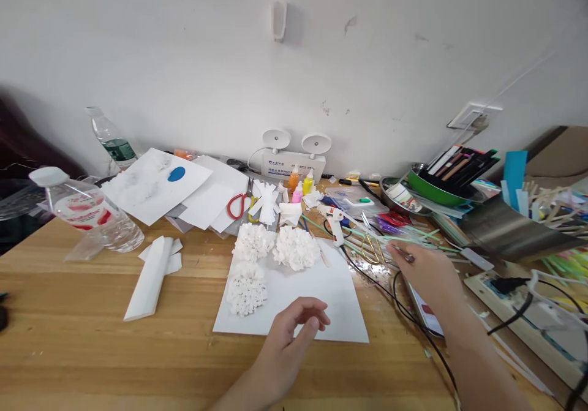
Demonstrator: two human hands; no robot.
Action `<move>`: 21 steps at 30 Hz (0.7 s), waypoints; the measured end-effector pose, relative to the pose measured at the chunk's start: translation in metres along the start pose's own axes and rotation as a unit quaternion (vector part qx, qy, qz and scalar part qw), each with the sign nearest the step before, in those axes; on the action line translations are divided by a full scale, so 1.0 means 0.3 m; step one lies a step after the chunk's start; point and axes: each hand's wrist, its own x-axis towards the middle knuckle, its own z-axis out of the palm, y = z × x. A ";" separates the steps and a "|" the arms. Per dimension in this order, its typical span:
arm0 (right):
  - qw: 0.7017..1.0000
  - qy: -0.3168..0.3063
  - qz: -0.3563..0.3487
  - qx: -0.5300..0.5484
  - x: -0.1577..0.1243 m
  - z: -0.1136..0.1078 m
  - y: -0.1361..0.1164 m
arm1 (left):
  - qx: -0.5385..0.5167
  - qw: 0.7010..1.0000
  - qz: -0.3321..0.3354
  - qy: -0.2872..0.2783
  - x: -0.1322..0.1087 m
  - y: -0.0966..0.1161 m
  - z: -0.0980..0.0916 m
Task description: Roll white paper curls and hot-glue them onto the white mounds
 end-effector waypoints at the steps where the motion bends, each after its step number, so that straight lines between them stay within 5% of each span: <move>1: 1.000 -0.004 -0.003 -0.002 -0.001 -0.005 0.001 | 0.008 1.000 -0.002 0.000 0.000 0.002 -0.003; 6: 1.000 0.024 -0.012 0.006 -0.003 -0.024 0.002 | 0.030 1.000 0.000 -0.008 0.009 0.004 -0.006; 11: 0.961 0.023 0.132 0.242 0.005 -0.009 -0.063 | 0.037 0.999 -0.004 -0.014 0.012 -0.014 0.002; 14: 0.871 -0.022 0.208 0.445 0.014 0.072 -0.140 | 0.045 0.999 -0.024 -0.018 0.008 -0.010 0.011; 21: 0.837 -0.003 0.258 0.483 0.067 0.285 -0.258 | 0.078 0.996 -0.027 -0.039 -0.018 0.014 0.009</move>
